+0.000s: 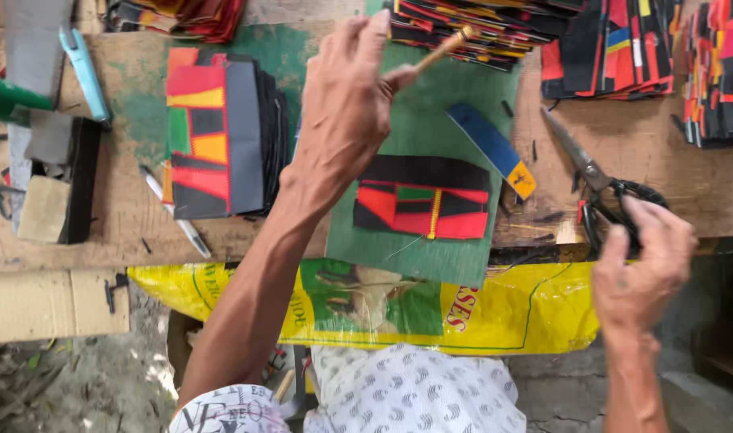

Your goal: The person uses a pencil and a small metal template to mark lines on colorful patterned fabric pieces, then uses scissors to trim the edges. The finished pieces are stacked on the table.

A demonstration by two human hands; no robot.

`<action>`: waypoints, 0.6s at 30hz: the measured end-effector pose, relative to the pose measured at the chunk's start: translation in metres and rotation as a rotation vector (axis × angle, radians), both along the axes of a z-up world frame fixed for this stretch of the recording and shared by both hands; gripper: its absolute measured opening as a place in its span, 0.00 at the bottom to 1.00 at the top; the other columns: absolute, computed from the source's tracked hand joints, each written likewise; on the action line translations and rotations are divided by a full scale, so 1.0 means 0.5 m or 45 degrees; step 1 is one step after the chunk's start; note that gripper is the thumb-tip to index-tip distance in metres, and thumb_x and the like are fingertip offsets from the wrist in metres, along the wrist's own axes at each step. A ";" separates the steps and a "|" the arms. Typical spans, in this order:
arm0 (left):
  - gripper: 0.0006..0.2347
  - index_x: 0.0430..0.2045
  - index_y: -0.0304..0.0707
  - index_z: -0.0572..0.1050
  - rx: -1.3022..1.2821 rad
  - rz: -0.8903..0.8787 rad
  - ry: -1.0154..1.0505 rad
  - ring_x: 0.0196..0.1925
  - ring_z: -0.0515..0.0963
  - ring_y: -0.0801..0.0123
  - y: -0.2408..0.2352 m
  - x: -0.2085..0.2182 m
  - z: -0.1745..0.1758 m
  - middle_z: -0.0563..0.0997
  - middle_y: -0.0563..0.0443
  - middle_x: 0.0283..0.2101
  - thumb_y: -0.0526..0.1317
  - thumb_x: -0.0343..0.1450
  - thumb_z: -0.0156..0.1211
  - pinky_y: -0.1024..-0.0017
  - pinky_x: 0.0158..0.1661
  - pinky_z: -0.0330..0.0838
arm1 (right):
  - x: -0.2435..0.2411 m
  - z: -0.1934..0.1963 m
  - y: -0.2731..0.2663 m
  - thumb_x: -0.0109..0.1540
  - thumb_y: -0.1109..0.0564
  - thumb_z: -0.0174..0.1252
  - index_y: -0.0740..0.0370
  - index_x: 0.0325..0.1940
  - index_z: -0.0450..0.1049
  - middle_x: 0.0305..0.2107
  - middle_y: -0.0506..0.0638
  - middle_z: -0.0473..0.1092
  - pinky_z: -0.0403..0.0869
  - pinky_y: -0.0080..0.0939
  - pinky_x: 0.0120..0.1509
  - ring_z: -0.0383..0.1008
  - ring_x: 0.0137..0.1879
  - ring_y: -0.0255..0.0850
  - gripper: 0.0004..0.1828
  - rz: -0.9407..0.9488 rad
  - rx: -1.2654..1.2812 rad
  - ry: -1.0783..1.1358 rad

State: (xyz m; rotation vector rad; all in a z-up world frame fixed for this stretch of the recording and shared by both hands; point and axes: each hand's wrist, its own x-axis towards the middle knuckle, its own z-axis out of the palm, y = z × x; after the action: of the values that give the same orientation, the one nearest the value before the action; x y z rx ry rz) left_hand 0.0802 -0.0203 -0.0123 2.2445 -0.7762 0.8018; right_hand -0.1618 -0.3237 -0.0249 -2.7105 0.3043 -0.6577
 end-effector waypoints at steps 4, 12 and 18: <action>0.14 0.55 0.36 0.74 -0.233 -0.072 0.455 0.52 0.83 0.57 0.052 -0.059 0.009 0.79 0.45 0.50 0.27 0.75 0.61 0.68 0.51 0.80 | -0.028 -0.007 -0.067 0.64 0.64 0.64 0.74 0.61 0.75 0.48 0.65 0.71 0.70 0.53 0.67 0.70 0.57 0.58 0.21 0.002 -0.072 0.338; 0.11 0.31 0.30 0.75 0.520 -0.259 0.285 0.41 0.79 0.44 -0.039 -0.138 -0.041 0.77 0.35 0.36 0.31 0.58 0.65 0.53 0.41 0.72 | -0.034 -0.051 -0.174 0.57 0.64 0.68 0.72 0.56 0.77 0.37 0.54 0.76 0.75 0.39 0.53 0.77 0.44 0.43 0.23 -0.053 0.319 0.553; 0.11 0.35 0.31 0.79 -0.165 -0.485 0.883 0.39 0.82 0.51 0.059 -0.137 0.011 0.79 0.40 0.36 0.31 0.60 0.68 0.59 0.40 0.78 | -0.168 0.007 -0.113 0.54 0.67 0.63 0.73 0.55 0.72 0.40 0.52 0.74 0.73 0.42 0.54 0.76 0.46 0.41 0.24 -0.029 1.606 0.437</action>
State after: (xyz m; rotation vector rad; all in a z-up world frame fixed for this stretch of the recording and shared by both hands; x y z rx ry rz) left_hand 0.0118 0.0094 -0.0069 1.9655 -0.7364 -0.1128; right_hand -0.2458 -0.3803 -0.0212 -1.5625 0.5798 0.0667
